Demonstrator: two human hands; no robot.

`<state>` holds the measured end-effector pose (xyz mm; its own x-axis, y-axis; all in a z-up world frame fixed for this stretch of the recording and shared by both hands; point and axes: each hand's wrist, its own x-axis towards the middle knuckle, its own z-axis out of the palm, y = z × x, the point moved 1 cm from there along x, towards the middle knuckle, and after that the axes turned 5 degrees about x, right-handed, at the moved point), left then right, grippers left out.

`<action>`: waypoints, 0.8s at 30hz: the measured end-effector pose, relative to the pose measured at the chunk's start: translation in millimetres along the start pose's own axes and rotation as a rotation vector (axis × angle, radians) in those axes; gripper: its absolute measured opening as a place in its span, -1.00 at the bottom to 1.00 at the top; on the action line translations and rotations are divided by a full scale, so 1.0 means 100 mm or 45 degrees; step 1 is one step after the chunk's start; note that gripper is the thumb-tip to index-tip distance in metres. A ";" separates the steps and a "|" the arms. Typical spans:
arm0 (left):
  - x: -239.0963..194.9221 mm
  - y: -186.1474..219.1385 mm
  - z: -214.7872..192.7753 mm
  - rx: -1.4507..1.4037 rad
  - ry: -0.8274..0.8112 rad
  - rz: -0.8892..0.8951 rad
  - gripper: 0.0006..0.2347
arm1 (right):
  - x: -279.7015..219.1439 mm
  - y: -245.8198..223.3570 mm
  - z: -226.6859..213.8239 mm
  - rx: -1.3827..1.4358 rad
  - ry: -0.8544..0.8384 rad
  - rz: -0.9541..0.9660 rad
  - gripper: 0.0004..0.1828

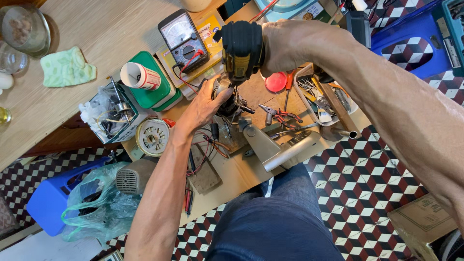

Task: The person disassembles and reassembles a small electric motor on a workbench. They use a cordless drill to remove and install screws, a screwdriver to adjust internal components, and a multimeter to test electrical connections. The motor housing is opened, inspected, and then closed again.

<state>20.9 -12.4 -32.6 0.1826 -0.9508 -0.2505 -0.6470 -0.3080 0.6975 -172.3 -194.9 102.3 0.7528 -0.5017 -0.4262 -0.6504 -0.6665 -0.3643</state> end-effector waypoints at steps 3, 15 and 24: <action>0.00 0.00 0.01 0.002 -0.001 0.005 -0.30 | 0.06 -0.01 0.02 -0.065 0.023 -0.079 -0.59; 0.00 0.02 0.01 -0.019 0.003 0.043 -0.41 | 0.08 0.05 -0.01 -0.161 -0.004 -0.187 -0.63; 0.04 -0.09 0.07 -0.033 0.066 0.017 -0.35 | 0.08 -0.02 -0.11 -0.234 -0.096 -0.156 -0.66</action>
<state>21.8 -12.9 -44.6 0.2122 -0.9552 -0.2064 -0.6304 -0.2951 0.7180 -164.5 -203.4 108.4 0.8107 -0.3730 -0.4513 -0.5202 -0.8126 -0.2628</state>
